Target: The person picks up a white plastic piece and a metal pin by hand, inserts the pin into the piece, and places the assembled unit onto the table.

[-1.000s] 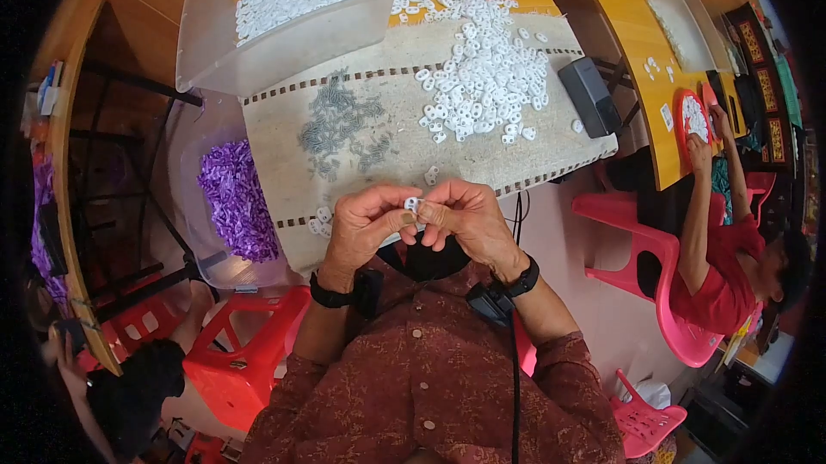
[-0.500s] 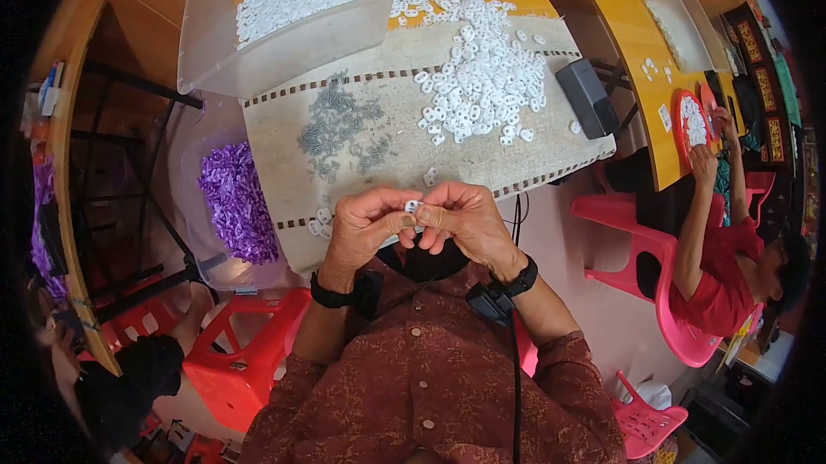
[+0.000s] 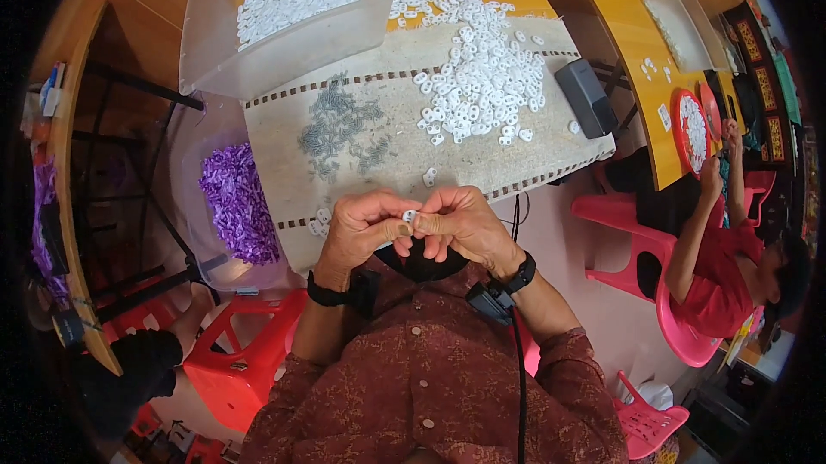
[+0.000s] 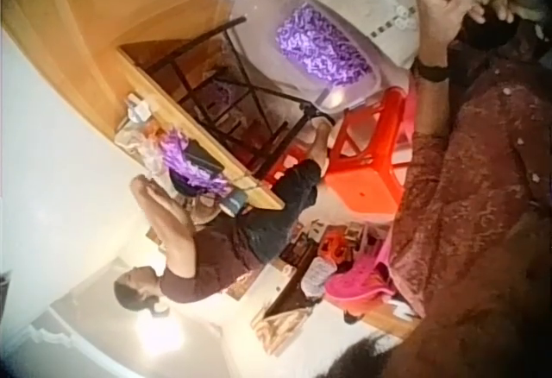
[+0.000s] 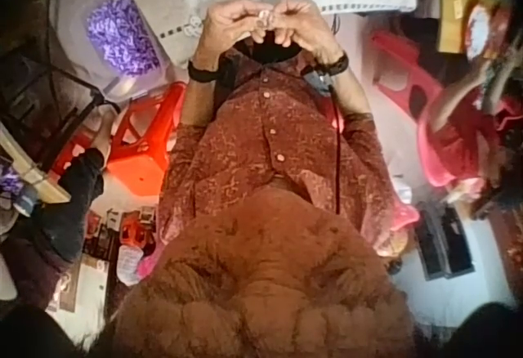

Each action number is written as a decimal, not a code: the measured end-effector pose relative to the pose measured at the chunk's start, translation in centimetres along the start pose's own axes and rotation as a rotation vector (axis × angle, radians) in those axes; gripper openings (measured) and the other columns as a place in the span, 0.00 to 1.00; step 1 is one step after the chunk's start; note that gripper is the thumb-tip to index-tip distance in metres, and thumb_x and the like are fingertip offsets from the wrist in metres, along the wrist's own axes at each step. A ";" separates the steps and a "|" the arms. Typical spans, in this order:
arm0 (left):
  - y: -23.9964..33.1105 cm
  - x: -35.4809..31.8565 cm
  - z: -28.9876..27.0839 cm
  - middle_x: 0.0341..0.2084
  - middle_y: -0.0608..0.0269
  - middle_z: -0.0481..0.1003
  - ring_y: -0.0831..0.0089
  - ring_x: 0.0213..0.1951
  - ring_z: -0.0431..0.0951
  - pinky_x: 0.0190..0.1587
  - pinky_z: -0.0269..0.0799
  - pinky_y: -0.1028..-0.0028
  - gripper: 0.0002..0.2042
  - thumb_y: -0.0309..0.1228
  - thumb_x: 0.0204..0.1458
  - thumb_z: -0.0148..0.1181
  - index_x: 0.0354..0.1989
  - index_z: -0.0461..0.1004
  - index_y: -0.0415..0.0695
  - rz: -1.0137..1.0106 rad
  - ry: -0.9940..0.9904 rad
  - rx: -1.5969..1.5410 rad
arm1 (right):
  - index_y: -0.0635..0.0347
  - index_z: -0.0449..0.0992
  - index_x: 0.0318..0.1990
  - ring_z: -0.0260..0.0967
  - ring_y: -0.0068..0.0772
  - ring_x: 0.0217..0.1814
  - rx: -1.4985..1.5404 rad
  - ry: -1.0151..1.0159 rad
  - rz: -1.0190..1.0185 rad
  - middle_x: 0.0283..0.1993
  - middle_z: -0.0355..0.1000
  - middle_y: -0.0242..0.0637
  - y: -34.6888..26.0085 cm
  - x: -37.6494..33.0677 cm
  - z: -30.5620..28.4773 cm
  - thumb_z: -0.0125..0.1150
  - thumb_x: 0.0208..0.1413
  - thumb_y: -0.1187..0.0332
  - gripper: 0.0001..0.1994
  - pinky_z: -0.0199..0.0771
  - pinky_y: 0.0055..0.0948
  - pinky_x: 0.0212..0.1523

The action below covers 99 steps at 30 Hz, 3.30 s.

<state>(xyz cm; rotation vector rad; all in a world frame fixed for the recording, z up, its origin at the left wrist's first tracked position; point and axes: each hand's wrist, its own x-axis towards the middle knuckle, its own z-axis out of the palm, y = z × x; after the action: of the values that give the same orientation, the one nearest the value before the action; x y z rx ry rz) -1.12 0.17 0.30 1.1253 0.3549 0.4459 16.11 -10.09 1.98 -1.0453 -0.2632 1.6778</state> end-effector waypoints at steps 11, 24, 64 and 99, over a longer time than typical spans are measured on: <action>0.1 1.1 1.1 0.31 0.61 0.77 0.80 0.28 0.77 0.28 0.76 0.79 0.12 0.21 0.56 0.57 0.48 0.73 0.34 -0.013 0.120 0.048 | 0.68 0.73 0.37 0.72 0.21 0.21 -0.213 0.085 -0.082 0.29 0.75 0.37 -1.1 0.2 0.5 0.62 0.56 0.71 0.08 0.70 0.15 0.18; 13.0 9.8 -4.8 0.28 0.58 0.76 0.75 0.26 0.78 0.31 0.77 0.77 0.21 0.24 0.54 0.57 0.55 0.66 0.28 0.232 0.712 0.311 | 0.64 0.75 0.41 0.68 0.15 0.24 -0.592 0.255 -0.347 0.28 0.72 0.29 -1.5 -1.2 -0.6 0.58 0.57 0.75 0.05 0.68 0.15 0.23; -0.5 15.6 2.6 0.43 0.46 0.67 0.49 0.49 0.64 0.53 0.61 0.60 0.26 0.12 0.41 0.45 0.52 0.68 0.40 0.267 0.037 1.146 | 0.51 0.70 0.54 0.61 0.48 0.52 -1.694 0.667 -0.626 0.53 0.65 0.35 -8.1 3.9 -5.2 0.57 0.37 0.82 0.30 0.64 0.46 0.47; 2.8 31.9 0.5 0.58 0.50 0.59 0.47 0.58 0.59 0.56 0.58 0.45 0.23 0.25 0.54 0.44 0.61 0.65 0.52 -0.081 0.171 1.638 | 0.45 0.63 0.63 0.54 0.48 0.64 -1.697 0.866 -0.349 0.64 0.58 0.36 -20.2 15.1 -10.2 0.54 0.46 0.81 0.33 0.56 0.56 0.56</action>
<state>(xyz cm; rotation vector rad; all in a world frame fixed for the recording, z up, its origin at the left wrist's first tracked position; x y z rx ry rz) 26.05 17.10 1.54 2.6416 0.9862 0.0893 36.85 7.55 1.26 -2.5639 -1.2695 0.2244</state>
